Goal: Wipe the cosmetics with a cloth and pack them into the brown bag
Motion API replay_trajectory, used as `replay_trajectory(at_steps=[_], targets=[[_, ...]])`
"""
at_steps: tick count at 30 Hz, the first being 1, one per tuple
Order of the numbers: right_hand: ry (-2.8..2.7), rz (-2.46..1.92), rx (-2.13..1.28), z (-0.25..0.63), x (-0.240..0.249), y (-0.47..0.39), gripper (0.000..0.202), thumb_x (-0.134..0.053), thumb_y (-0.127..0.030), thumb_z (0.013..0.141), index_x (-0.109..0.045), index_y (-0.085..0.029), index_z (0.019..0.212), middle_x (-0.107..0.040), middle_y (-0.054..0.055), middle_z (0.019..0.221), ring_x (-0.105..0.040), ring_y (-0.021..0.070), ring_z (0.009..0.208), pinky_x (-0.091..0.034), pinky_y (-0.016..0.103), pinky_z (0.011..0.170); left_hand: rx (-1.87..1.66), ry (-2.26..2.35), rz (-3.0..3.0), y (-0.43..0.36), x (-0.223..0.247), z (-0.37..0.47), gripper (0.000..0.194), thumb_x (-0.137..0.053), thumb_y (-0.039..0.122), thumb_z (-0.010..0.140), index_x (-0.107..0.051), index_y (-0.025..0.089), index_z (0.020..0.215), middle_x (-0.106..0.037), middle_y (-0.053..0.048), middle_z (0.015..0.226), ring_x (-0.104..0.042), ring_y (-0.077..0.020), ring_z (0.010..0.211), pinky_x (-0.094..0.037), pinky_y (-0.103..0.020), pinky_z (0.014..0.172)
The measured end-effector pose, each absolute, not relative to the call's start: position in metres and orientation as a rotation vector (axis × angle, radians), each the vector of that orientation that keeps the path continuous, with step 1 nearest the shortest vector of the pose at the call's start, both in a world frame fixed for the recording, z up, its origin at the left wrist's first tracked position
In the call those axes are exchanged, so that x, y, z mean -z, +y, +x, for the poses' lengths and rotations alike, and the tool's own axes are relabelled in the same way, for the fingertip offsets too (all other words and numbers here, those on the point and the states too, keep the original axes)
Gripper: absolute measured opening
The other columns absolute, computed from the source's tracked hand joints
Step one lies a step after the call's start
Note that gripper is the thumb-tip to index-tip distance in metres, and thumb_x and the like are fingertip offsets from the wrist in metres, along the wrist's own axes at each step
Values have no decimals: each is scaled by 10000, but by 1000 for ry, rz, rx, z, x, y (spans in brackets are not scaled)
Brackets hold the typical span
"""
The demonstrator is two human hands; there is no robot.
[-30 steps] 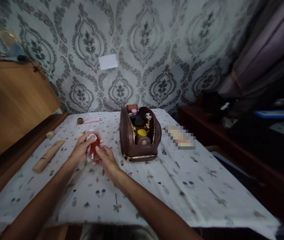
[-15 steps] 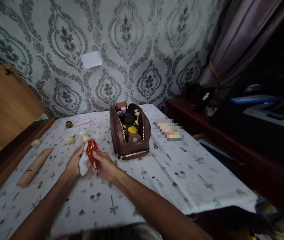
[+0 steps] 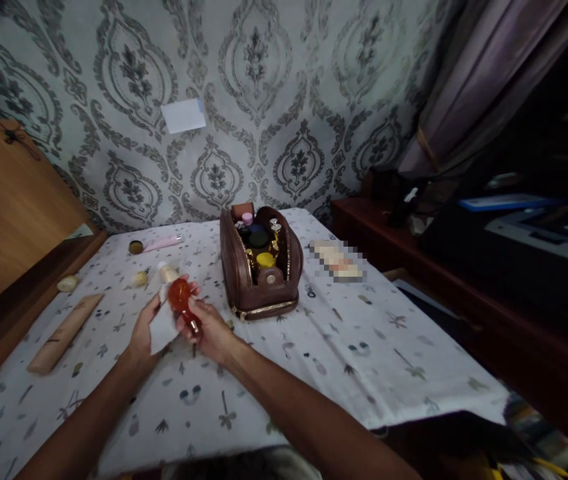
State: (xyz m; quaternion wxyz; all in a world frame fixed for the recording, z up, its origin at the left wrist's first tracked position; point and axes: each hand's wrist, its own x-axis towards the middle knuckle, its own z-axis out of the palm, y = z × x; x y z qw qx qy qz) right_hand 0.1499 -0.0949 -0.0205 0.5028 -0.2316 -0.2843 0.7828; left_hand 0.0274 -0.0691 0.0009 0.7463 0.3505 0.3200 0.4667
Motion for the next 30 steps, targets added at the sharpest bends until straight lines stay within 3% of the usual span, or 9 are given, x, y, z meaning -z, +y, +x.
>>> replay_trajectory(at_steps=[4, 9, 12, 14, 17, 20, 22, 26, 30], targets=[[-773, -681, -1748, 148, 23, -95, 619, -669, -746, 690, -575, -159, 862, -642, -6, 604, -507, 86, 485, -304, 194, 463, -953, 673, 915, -73, 0, 31, 494, -608, 509, 863, -635, 164, 1217, -519, 65, 426, -534, -128, 391, -555, -282, 535], [-920, -796, -1623, 146, 29, -95, 657, -584, -802, 705, -615, -158, 830, -639, 3, 625, -532, 104, 537, -351, 216, 513, -1048, 777, 1043, -68, 0, 28, 551, -751, 493, 742, -643, 190, 1189, -732, -1, 736, -498, -71, 364, -552, -269, 540], [-950, -879, -1482, 144, 31, -94, 631, -633, -777, 668, -636, -148, 722, -600, -4, 628, -475, 84, 517, -341, 223, 504, -1059, 869, 1015, -68, -4, 26, 585, -782, 515, 680, -680, 167, 1139, -769, -66, 865, -687, -186, 611, -580, -309, 646], [-940, -921, -1400, 143, 33, -92, 602, -692, -745, 619, -627, -154, 712, -560, -22, 605, -441, 76, 492, -334, 222, 484, -1052, 920, 976, -70, -7, 25, 604, -774, 527, 670, -687, 177, 1154, -775, -81, 951, -726, -261, 828, -588, -343, 735], [-923, -939, -1309, 145, 36, -91, 576, -766, -626, 607, -616, -183, 943, -564, -46, 636, -474, 95, 472, -369, 224, 457, -1018, 991, 1001, -69, -8, 23, 652, -789, 543, 624, -696, 211, 1177, -774, -68, 1021, -709, -306, 974, -586, -376, 820], [-1006, -845, -1209, 148, 38, -92, 629, -786, -459, 654, -548, -245, 1195, -650, -14, 848, -607, 143, 662, -476, 244, 565, -950, 1049, 1114, -66, -9, 22, 698, -813, 566, 571, -708, 240, 1179, -770, -53, 1068, -682, -326, 1063, -572, -368, 885], [-1058, -782, -1187, 149, 37, -94, 558, -772, -419, 677, -576, -261, 1174, -662, 0, 938, -632, 162, 782, -505, 258, 647, -935, 1085, 1172, -66, -10, 21, 701, -782, 580, 612, -681, 264, 1229, -752, -38, 1138, -662, -322, 1113, -561, -361, 915], [-985, -789, -1297, 151, 30, -96, 448, -729, -476, 713, -585, -246, 1069, -639, -17, 813, -564, 129, 546, -439, 234, 472, -921, 1136, 1166, -66, -12, 16, 682, -705, 575, 714, -591, 311, 1333, -687, -11, 1281, -629, -303, 1178, -536, -366, 968], [-918, -858, -1219, 155, 25, -96, 401, -728, -486, 725, -563, -240, 995, -641, -12, 831, -536, 115, 535, -417, 219, 453, -891, 1158, 1305, -61, -3, 7, 643, -740, 582, 676, -667, 285, 1242, -673, -41, 1301, -535, -326, 1295, -348, -434, 1149]])
